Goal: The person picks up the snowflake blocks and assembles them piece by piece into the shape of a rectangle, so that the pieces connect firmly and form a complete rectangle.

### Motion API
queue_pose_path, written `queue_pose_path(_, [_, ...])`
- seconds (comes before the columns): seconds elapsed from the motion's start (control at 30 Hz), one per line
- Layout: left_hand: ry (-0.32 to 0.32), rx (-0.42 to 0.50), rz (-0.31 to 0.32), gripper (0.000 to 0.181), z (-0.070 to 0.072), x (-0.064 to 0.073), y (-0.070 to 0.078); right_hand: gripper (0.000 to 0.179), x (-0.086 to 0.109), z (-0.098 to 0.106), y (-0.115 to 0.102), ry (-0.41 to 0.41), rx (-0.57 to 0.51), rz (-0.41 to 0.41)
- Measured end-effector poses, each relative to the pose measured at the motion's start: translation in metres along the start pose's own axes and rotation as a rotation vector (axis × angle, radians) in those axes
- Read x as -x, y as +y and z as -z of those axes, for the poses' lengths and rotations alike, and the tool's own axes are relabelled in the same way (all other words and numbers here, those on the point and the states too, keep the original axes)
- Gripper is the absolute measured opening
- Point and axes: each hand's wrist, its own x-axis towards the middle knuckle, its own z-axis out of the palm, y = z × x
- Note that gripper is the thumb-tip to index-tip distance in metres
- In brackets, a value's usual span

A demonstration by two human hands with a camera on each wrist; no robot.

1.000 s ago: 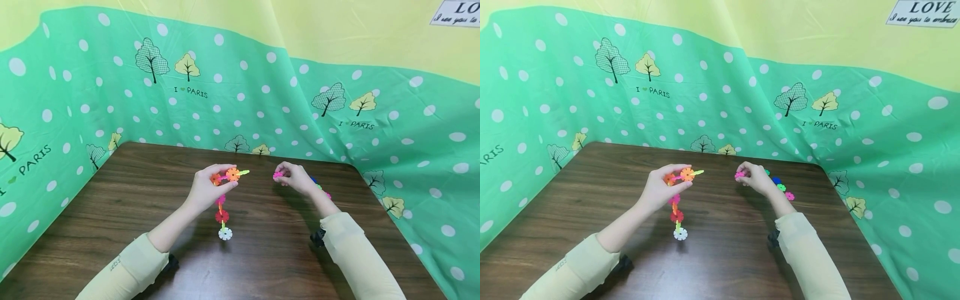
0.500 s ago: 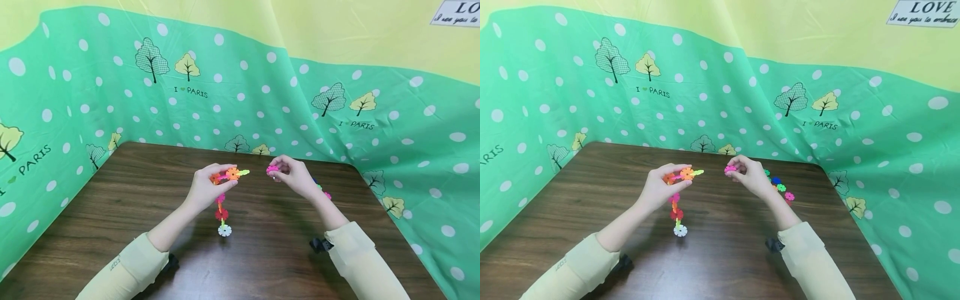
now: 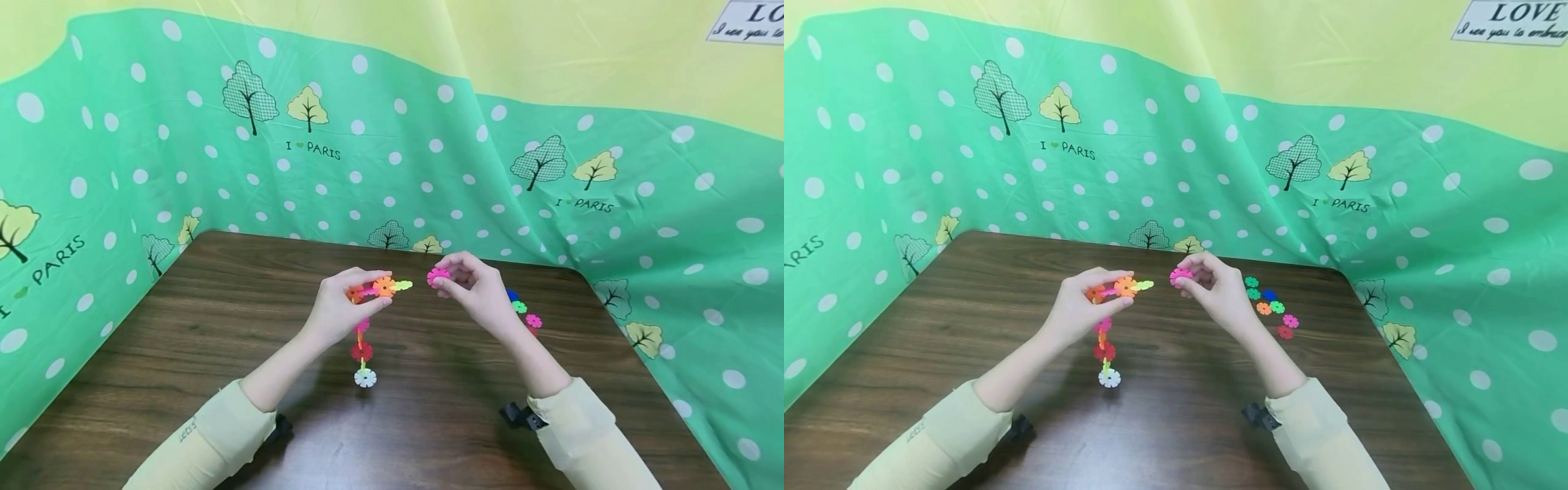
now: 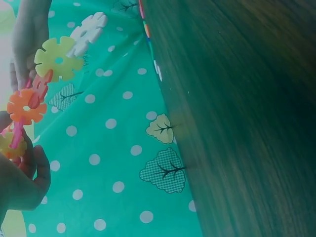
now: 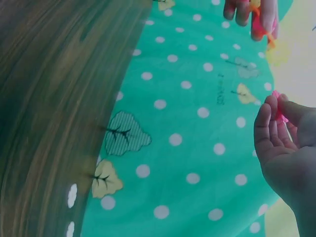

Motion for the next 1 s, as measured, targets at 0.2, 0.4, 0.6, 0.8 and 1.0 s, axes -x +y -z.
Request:
queue_pose_path(0.2, [-0.007, 0.003, -0.015, 0.040, -0.001, 0.001, 0.003, 0.021, 0.004, -0.006, -0.006, 0.008, -0.032, 0.037])
queue_pose_path(0.4, [-0.022, 0.002, -0.022, 0.040, -0.001, 0.001, 0.005, 0.021, 0.006, -0.010, -0.010, -0.017, -0.022, 0.098])
queue_pose_path(0.6, [-0.042, -0.006, -0.039, 0.041, -0.003, 0.001, 0.006, 0.021, 0.007, -0.012, -0.015, -0.022, 0.034, 0.143])
queue_pose_path(0.8, [-0.034, 0.036, -0.007, 0.037, -0.004, 0.002, 0.007, 0.021, 0.009, -0.015, -0.019, -0.022, 0.096, 0.160])
queue_pose_path(1.0, [-0.012, 0.098, 0.055, 0.033, -0.004, 0.003, 0.010, 0.020, 0.011, -0.020, -0.017, -0.008, 0.056, 0.156])
